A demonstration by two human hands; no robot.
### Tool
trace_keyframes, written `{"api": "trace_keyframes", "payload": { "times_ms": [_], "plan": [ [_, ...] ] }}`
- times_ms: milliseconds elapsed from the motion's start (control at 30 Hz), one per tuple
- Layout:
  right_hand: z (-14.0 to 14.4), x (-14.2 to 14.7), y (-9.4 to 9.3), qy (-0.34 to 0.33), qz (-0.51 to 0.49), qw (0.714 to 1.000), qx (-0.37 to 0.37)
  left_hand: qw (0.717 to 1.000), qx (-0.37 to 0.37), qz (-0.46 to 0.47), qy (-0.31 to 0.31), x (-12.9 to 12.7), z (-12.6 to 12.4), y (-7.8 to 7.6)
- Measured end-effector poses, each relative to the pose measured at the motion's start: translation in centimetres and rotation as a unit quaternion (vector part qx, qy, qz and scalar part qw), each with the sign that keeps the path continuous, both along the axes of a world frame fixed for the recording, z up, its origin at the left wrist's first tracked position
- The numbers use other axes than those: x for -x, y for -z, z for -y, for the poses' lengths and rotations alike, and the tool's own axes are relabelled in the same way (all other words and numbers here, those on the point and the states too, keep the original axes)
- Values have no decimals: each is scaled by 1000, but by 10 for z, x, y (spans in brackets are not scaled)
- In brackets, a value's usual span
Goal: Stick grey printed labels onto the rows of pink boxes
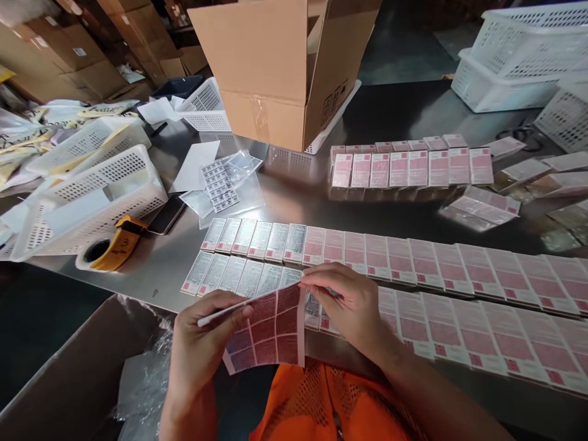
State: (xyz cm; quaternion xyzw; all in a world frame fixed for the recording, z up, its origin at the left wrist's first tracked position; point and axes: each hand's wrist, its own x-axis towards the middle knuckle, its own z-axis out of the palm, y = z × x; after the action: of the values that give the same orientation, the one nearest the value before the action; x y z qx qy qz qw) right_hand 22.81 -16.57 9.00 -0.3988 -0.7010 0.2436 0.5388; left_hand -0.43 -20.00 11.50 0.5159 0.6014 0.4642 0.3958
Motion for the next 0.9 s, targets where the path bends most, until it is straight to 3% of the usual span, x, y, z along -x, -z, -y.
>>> {"api": "trace_keyframes", "payload": {
  "times_ms": [200,367,500,733,900],
  "plan": [
    [3,1,3,19,31,999,-1,1000,-8,2,-19,-2,3,3],
    [1,-1,0,9,7,999,51,996,-75,-45,1,-3,5,3],
    [-1,-3,-1,-18,7,999,42,992,-102,-77,-2,-4,6,2],
    [8,2,7,54,-33,997,-32,992,-94,-76,-25,-5,11,5],
    [10,4,7,79,-24,996,-31,992,-103,-68,-33,-5,13,6]
  ]
}}
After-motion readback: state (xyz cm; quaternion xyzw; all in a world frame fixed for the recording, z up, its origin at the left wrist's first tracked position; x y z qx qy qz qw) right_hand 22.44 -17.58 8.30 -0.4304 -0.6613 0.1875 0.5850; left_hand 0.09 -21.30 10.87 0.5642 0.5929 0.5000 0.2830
